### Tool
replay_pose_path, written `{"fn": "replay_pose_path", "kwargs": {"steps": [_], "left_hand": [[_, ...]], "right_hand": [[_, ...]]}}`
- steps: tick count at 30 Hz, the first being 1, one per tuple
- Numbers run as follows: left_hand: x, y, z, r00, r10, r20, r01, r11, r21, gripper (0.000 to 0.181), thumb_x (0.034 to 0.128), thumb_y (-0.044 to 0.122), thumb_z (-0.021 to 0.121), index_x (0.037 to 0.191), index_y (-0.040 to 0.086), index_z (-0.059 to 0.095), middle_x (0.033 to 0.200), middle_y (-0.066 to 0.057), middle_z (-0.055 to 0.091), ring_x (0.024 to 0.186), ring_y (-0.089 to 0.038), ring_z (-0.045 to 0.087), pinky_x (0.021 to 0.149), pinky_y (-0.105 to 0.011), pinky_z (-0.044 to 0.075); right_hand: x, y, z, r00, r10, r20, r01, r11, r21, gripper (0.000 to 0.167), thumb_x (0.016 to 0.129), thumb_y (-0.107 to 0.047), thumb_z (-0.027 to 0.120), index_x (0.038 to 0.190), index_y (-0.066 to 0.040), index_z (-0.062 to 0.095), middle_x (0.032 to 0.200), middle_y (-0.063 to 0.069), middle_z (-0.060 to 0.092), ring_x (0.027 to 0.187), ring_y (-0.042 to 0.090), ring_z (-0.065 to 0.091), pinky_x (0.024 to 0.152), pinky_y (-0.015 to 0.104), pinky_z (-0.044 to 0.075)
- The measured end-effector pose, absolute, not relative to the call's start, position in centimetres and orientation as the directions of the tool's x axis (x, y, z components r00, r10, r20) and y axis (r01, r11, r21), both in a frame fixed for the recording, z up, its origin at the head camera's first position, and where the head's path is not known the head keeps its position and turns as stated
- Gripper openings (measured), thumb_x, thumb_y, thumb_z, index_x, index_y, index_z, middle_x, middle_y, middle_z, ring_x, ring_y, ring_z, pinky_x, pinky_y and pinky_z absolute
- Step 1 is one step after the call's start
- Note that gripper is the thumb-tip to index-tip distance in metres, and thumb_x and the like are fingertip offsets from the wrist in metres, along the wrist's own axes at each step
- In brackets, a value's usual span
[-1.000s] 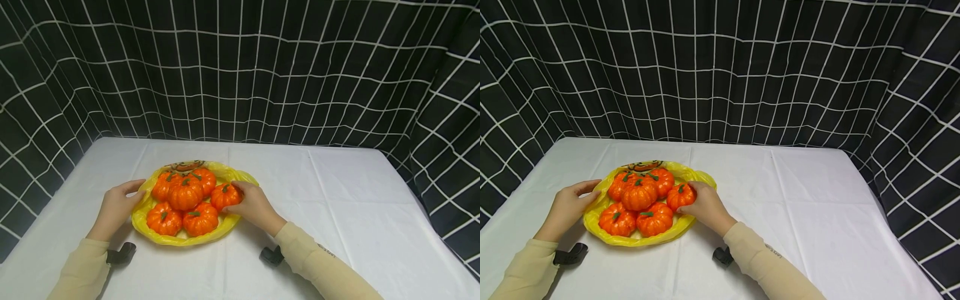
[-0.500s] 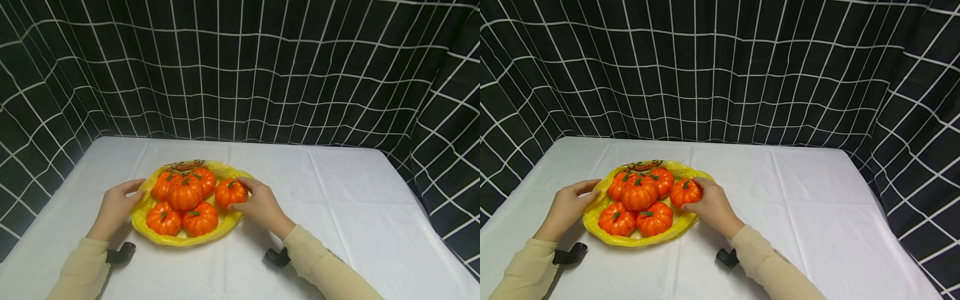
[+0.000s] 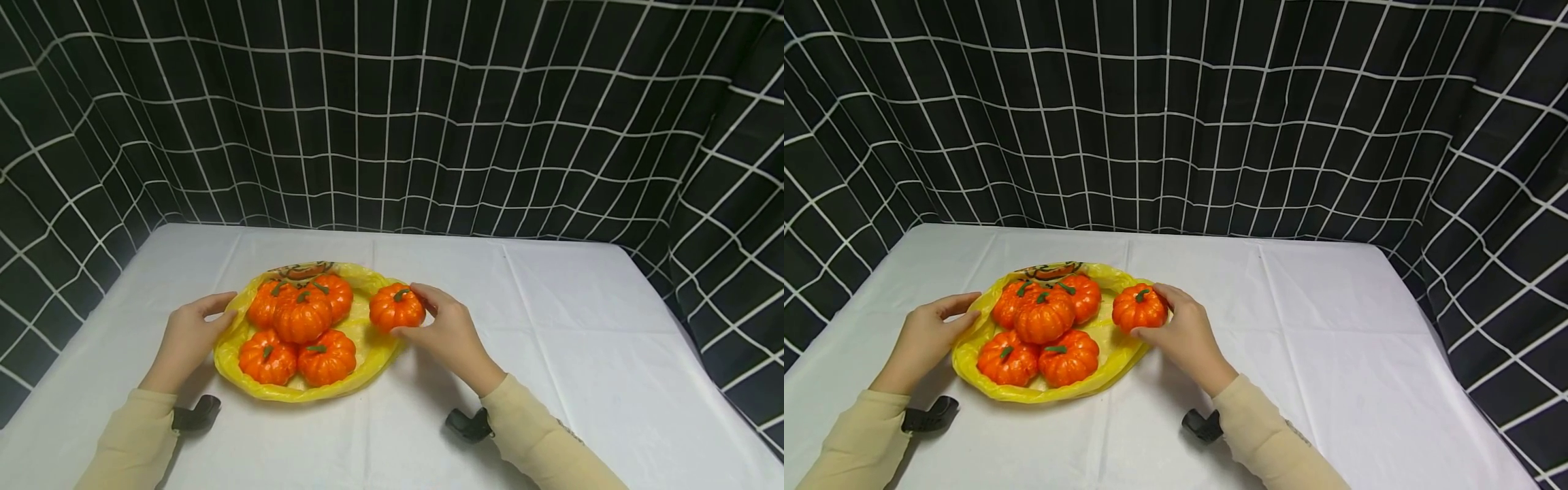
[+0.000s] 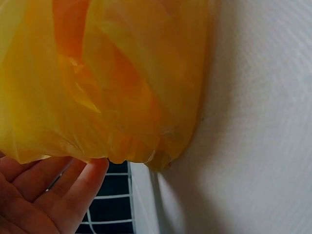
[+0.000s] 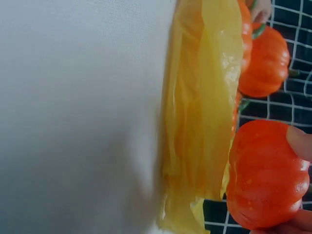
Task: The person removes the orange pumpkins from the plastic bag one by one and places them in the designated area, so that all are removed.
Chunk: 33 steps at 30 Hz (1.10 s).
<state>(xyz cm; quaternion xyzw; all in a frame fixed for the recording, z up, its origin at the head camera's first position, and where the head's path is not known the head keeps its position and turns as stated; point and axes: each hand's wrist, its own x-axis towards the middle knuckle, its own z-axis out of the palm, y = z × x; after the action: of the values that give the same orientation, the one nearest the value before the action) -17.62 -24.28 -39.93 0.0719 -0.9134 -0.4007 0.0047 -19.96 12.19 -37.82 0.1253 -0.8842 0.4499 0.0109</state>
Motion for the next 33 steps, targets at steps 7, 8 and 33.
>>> {"fn": "replay_pose_path", "kwargs": {"steps": [7,8,33], "left_hand": [[-17.6,-24.3,-40.0,-0.991,-0.127,-0.047,-0.12,0.671,0.731,0.047,0.1,0.021,0.054,0.142,0.001,0.051,0.142,-0.027,0.054,0.141,-0.046,0.039,0.115,-0.062,0.034],[-17.6,-24.4,-40.0,-0.991,-0.126,-0.044,-0.118,0.673,0.73,0.047,0.1,0.021,0.054,0.142,0.001,0.051,0.142,-0.027,0.054,0.141,-0.046,0.039,0.115,-0.063,0.034],[-17.7,-24.4,-40.1,-0.99,-0.13,-0.049,-0.125,0.679,0.723,0.048,0.1001,0.022,0.054,0.143,0.002,0.051,0.143,-0.027,0.053,0.141,-0.046,0.039,0.115,-0.063,0.033]], "right_hand": [[-20.0,13.5,-37.9,-0.977,-0.17,0.128,-0.202,0.557,-0.806,0.07,0.075,-0.015,0.086,0.136,0.002,0.056,0.141,0.019,0.058,0.134,0.035,0.054,0.109,0.045,0.047],[-20.0,13.7,-37.9,-0.978,-0.164,0.128,-0.199,0.556,-0.807,0.071,0.075,-0.015,0.087,0.136,0.002,0.056,0.141,0.019,0.058,0.134,0.035,0.054,0.109,0.045,0.047],[-20.9,18.6,-37.7,-0.998,0.022,0.054,-0.033,0.563,-0.826,0.075,0.076,-0.019,0.086,0.14,0.001,0.053,0.145,0.02,0.054,0.138,0.034,0.049,0.111,0.042,0.046]]}}
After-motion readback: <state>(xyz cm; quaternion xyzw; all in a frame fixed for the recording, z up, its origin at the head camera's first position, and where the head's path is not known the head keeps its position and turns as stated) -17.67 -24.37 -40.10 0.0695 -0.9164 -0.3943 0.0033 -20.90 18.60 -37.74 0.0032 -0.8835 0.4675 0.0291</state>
